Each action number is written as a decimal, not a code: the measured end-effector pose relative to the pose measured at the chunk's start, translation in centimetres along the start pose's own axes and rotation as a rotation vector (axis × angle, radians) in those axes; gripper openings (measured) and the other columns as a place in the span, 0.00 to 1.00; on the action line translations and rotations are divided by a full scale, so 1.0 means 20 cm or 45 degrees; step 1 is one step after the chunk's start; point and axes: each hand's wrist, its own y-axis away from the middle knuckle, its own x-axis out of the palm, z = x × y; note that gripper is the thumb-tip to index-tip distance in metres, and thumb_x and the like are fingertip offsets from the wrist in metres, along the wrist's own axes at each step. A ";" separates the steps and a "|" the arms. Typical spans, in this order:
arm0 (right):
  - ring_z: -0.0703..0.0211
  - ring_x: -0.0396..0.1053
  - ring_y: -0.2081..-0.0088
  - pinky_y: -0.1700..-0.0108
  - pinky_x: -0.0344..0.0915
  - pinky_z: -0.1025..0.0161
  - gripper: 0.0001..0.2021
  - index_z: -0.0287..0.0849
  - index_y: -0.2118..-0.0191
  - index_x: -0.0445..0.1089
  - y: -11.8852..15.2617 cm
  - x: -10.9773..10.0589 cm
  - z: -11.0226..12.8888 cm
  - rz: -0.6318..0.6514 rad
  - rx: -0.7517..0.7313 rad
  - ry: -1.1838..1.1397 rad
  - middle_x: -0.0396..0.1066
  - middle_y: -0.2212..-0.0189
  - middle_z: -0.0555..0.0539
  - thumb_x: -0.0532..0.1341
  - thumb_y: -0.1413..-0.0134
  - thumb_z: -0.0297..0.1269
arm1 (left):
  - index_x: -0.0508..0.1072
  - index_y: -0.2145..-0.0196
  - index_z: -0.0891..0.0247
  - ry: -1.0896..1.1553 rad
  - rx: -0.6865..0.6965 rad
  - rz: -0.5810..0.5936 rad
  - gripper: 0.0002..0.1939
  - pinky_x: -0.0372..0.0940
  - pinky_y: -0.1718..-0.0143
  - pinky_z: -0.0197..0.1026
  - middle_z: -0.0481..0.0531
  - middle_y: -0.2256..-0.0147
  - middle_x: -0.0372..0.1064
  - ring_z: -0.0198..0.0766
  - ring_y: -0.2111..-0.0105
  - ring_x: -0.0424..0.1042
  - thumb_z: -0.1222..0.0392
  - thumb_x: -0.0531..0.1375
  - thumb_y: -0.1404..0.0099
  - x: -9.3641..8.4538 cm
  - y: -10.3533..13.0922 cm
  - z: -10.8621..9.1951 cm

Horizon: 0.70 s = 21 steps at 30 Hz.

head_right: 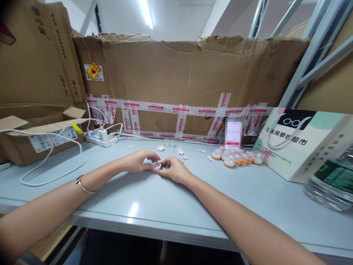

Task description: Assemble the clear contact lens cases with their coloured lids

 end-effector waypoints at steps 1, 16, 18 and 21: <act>0.57 0.67 0.64 0.61 0.61 0.64 0.16 0.44 0.66 0.74 0.00 0.00 0.00 -0.002 -0.013 0.010 0.72 0.66 0.49 0.64 0.63 0.45 | 0.71 0.57 0.64 -0.039 0.003 0.007 0.15 0.60 0.61 0.37 0.54 0.61 0.71 0.39 0.62 0.69 0.59 0.60 0.44 0.00 0.00 -0.01; 0.57 0.67 0.63 0.61 0.61 0.64 0.15 0.43 0.68 0.74 0.00 -0.01 0.00 -0.012 -0.056 0.017 0.70 0.68 0.49 0.65 0.63 0.46 | 0.74 0.59 0.63 -0.009 0.090 0.092 0.13 0.60 0.66 0.34 0.54 0.64 0.71 0.37 0.66 0.69 0.59 0.59 0.43 -0.02 0.00 -0.02; 0.57 0.66 0.63 0.60 0.61 0.63 0.15 0.43 0.68 0.75 -0.01 -0.01 0.00 0.000 -0.051 -0.013 0.70 0.67 0.48 0.65 0.63 0.45 | 0.74 0.60 0.62 -0.020 0.083 0.105 0.14 0.60 0.68 0.33 0.53 0.67 0.72 0.35 0.70 0.69 0.57 0.59 0.43 -0.03 0.00 -0.02; 0.58 0.66 0.62 0.58 0.61 0.64 0.12 0.43 0.68 0.75 -0.01 -0.01 0.00 0.008 -0.046 -0.046 0.70 0.66 0.48 0.65 0.62 0.42 | 0.75 0.63 0.63 -0.116 0.073 0.089 0.13 0.59 0.70 0.32 0.52 0.70 0.73 0.34 0.72 0.69 0.57 0.60 0.45 -0.03 0.00 -0.03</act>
